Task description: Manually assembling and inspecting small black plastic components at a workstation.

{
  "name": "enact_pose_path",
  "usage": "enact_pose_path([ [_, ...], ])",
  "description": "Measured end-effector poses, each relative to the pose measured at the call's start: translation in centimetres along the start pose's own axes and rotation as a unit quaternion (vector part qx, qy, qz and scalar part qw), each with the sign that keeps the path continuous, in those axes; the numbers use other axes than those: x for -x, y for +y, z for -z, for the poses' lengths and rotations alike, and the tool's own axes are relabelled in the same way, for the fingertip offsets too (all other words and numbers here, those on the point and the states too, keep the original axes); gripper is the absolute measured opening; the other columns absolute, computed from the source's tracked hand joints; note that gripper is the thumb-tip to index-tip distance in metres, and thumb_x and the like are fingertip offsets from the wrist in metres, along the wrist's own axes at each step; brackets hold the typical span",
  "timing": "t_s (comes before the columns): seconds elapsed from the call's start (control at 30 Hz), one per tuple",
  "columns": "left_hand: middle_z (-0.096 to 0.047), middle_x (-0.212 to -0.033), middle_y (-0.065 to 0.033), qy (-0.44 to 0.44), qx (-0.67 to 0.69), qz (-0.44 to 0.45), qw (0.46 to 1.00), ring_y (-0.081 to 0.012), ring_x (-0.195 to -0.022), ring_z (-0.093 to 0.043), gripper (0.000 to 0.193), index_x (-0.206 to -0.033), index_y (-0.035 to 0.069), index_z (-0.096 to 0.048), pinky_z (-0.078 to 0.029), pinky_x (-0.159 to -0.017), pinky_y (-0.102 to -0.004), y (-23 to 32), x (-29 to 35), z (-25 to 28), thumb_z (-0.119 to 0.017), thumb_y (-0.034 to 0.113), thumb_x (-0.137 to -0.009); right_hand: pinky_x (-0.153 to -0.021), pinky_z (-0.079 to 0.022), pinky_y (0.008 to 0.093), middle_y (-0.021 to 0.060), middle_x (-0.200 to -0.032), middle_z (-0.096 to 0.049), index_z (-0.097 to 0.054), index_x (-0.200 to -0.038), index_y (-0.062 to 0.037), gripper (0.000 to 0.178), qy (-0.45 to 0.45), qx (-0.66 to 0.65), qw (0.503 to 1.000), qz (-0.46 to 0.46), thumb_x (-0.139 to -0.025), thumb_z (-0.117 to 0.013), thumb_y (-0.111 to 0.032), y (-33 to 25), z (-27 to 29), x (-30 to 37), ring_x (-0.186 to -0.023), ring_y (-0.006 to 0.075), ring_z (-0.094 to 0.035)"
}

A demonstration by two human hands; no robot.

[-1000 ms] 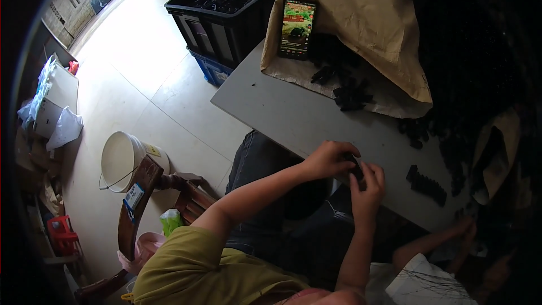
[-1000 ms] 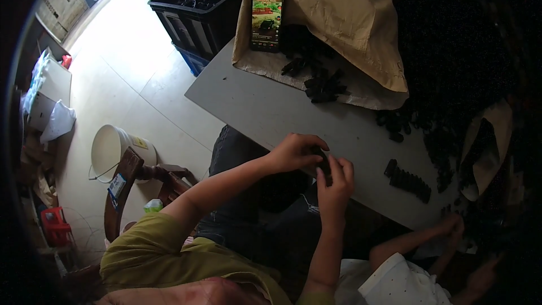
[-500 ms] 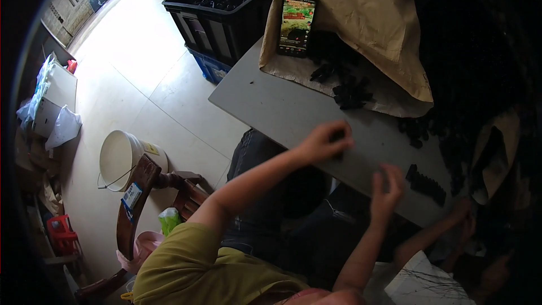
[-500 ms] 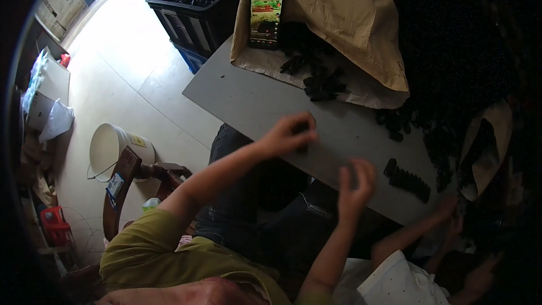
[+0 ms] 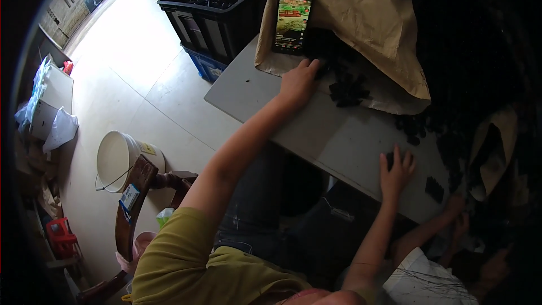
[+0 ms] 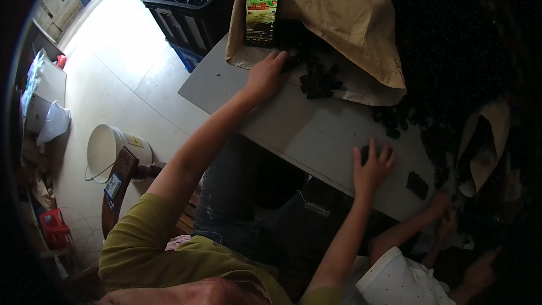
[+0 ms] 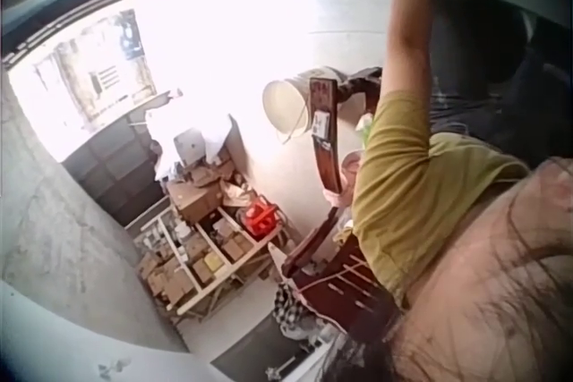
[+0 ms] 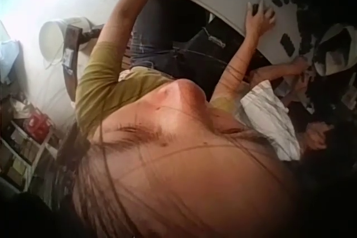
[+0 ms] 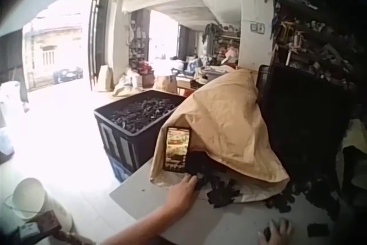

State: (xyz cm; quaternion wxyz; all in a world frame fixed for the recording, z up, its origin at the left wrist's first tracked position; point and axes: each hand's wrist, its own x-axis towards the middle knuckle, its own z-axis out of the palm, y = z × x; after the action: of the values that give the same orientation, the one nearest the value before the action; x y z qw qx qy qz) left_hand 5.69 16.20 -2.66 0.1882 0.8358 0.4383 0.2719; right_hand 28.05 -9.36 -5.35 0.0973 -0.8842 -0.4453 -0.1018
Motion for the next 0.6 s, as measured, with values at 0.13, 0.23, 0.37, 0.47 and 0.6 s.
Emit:
enact_pose_path([
  [0.13, -0.058, -0.099, -0.0156, 0.023, 0.057, -0.04, 0.997, -0.0385, -0.089, -0.058, 0.036, -0.109, 0.01, -0.049, -0.047, -0.073, -0.0452, -0.3, 2.1, 0.2, -0.064, 0.014, -0.077, -0.104, -0.024, 0.0556, 0.0182, -0.138, -0.038, -0.05, -0.131, -0.0191, 0.051, 0.009, -0.016, 0.996, 0.085, -0.086, -0.059, -0.043, -3.9, 0.6, 0.6, -0.129, 0.0406, -0.029],
  [0.23, -0.06, -0.096, -0.0161, 0.008, 0.088, -0.043, 0.995, -0.0376, -0.088, -0.059, 0.033, -0.105, 0.008, -0.051, -0.047, -0.074, -0.044, -0.4, 3.3, 0.8, -0.065, 0.012, -0.075, -0.105, -0.024, 0.0531, 0.0174, -0.138, -0.039, -0.051, -0.129, -0.015, 0.049, 0.021, -0.068, 0.992, 0.108, -0.087, -0.059, -0.039, -4.6, 1.4, 0.6, -0.13, 0.04, -0.028],
  [0.37, -0.06, -0.091, -0.0155, -0.004, 0.102, -0.075, 0.992, -0.0357, -0.083, -0.059, 0.032, -0.102, 0.007, -0.053, -0.047, -0.071, -0.0421, -0.6, 3.9, 1.1, -0.067, 0.009, -0.073, -0.101, -0.032, 0.0474, 0.0149, -0.129, -0.046, -0.057, -0.121, -0.0077, 0.039, 0.159, -0.14, 0.97, 0.119, -0.087, -0.062, -0.026, -3.6, 1.9, 1.9, -0.125, 0.0352, -0.036],
  [0.47, -0.06, -0.086, -0.0141, -0.013, 0.159, -0.076, 0.984, -0.0325, -0.078, -0.06, 0.034, -0.103, 0.006, -0.054, -0.047, -0.069, -0.0399, -1.0, 4.3, 1.6, -0.066, 0.005, -0.072, -0.093, -0.037, 0.0439, 0.0119, -0.114, -0.051, -0.062, -0.111, -0.0035, 0.032, 0.169, -0.191, 0.965, 0.057, -0.085, -0.064, -0.022, -3.1, 2.7, 3.2, -0.11, 0.0304, -0.045],
  [0.6, -0.06, -0.085, -0.0124, 0.014, 0.167, -0.08, 0.983, -0.0275, -0.076, -0.061, 0.036, -0.106, 0.007, -0.057, -0.048, -0.068, -0.0374, -0.4, 6.0, 1.9, -0.063, 0.001, -0.072, -0.087, -0.04, 0.0407, 0.0098, -0.104, -0.053, -0.065, -0.104, -0.0013, 0.027, 0.157, -0.169, 0.97, 0.076, -0.084, -0.065, -0.019, -4.8, 3.2, 4.0, -0.097, 0.027, -0.05],
])
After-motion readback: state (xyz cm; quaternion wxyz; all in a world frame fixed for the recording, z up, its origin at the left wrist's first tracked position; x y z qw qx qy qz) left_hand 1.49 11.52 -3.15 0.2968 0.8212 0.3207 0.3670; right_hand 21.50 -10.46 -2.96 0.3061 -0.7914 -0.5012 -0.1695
